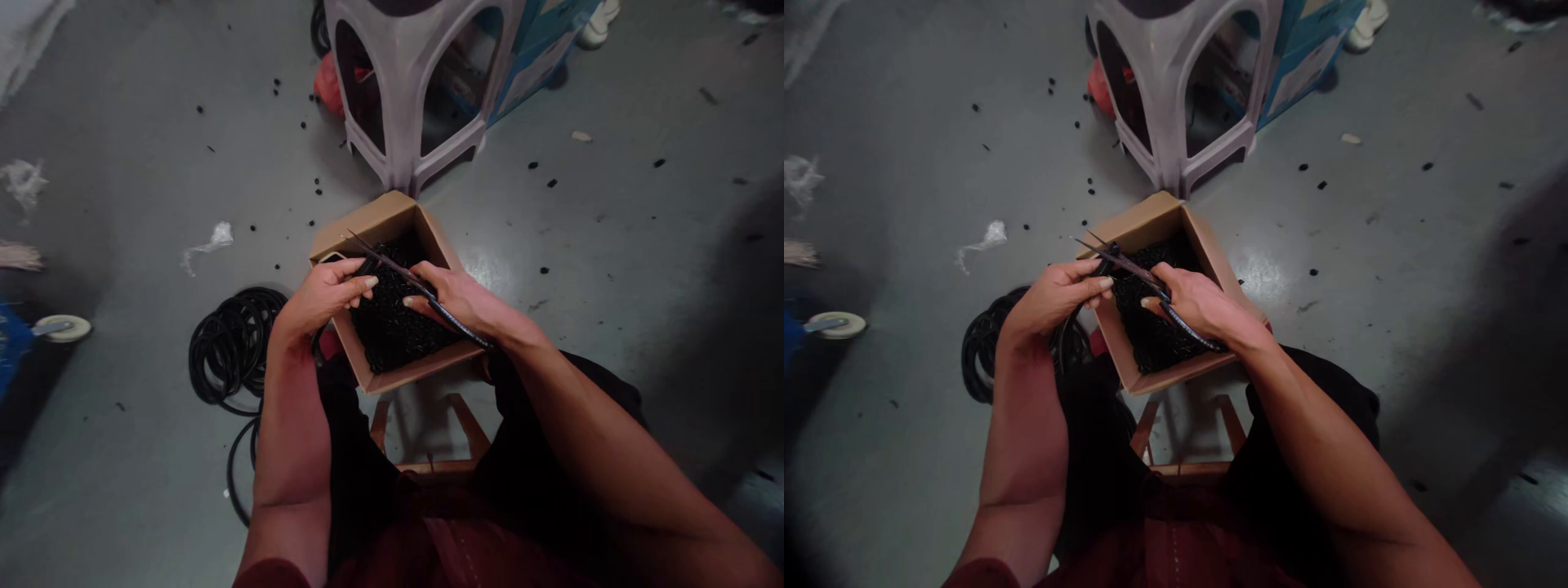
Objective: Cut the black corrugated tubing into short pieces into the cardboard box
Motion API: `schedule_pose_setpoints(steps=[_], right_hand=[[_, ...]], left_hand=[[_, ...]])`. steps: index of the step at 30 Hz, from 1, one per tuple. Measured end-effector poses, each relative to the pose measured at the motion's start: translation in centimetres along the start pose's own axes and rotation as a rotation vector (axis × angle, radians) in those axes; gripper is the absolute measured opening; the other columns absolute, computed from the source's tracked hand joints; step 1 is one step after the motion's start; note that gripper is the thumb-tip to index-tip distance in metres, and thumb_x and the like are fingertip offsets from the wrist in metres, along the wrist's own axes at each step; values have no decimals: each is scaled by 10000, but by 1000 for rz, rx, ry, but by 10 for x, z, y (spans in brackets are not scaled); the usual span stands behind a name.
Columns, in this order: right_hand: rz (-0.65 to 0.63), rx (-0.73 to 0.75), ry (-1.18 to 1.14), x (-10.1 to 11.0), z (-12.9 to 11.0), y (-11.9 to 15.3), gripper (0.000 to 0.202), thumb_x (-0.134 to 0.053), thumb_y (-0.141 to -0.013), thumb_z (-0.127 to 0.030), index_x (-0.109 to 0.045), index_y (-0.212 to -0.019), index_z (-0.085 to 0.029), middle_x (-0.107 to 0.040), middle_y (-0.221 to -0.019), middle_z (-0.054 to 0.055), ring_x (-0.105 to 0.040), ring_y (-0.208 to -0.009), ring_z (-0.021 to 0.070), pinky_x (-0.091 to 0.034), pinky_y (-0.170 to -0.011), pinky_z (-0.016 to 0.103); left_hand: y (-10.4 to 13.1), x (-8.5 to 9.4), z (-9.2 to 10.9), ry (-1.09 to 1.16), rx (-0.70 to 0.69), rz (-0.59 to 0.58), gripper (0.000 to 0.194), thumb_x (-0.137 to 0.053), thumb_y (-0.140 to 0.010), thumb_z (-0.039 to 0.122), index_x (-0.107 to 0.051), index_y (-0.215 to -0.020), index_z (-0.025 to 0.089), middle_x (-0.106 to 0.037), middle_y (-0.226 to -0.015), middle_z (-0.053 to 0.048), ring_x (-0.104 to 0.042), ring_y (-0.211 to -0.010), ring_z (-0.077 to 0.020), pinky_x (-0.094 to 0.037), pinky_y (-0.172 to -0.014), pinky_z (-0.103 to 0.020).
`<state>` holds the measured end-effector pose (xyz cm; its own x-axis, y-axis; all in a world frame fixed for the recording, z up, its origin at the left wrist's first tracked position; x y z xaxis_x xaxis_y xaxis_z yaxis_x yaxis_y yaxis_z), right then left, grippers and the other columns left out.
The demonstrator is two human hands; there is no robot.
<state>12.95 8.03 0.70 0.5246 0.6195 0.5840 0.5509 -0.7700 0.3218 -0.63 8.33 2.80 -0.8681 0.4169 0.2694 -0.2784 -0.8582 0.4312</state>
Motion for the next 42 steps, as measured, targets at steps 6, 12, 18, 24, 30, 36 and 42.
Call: schedule_pose_setpoints(steps=[6,12,18,24,30,36,42], right_hand=[[24,4,32,-5,-1,-1,235,-468,-886,-417,-517,-1008,-222,-631,-854,48,-569,-761,204,-384,-642,302],[57,-29,62,-8,1,-3,225,-471,-876,-384,-533,-1012,-215,-631,-795,41,-558,-693,186,-347,-590,275],[78,-48,68,-11,7,-5,242,-466,-880,-408,-543,-1014,-222,-624,-757,33,-560,-672,189,-328,-572,269],[116,-69,18,-12,16,-7,233,-476,-871,-444,-555,-945,-238,-597,-710,5,-536,-632,167,-340,-580,267],[142,-90,-61,-8,18,-6,236,-500,-851,-442,-566,-934,-231,-590,-703,1,-531,-634,160,-361,-589,271],[239,-108,-233,5,16,-4,270,-513,-840,-452,-556,-988,-231,-626,-850,26,-568,-746,178,-408,-656,293],[355,-60,-501,20,8,1,347,-584,-770,-387,-466,-1048,-215,-624,-925,24,-576,-803,159,-449,-734,313]], left_hand=[[-1,6,-2,-2,-11,31,219,-577,-826,355,-606,-733,159,-563,-680,6,-448,-558,-71,-383,-539,-210],[0,9,0,-6,-20,29,236,-548,-846,350,-596,-724,154,-567,-688,0,-457,-571,-74,-396,-559,-211],[-2,6,-4,11,-1,39,216,-539,-861,328,-601,-757,149,-591,-711,-7,-480,-583,-72,-411,-582,-208],[-5,4,-5,123,-15,44,259,-539,-860,331,-558,-1058,164,-641,-786,0,-487,-546,-69,-412,-545,-217],[-5,6,-5,173,-20,75,210,-565,-855,320,-553,-986,157,-653,-798,-15,-495,-562,-61,-415,-553,-200],[-6,8,-4,128,-21,118,306,-623,-810,316,-646,-1075,164,-657,-824,-20,-527,-616,-68,-445,-598,-196],[-14,-18,-6,26,-25,-44,409,-607,-799,323,-654,-1174,166,-662,-923,-29,-524,-668,-82,-455,-644,-218]])
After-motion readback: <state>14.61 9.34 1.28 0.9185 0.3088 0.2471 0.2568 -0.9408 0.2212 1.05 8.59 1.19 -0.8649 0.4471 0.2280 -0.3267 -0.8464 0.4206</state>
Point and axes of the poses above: each hand's wrist, its own y-axis away from the middle knuckle, its own x-axis out of the back of the hand, z = x × y, the point moved 10 cm from there along -y, towards the middle knuckle
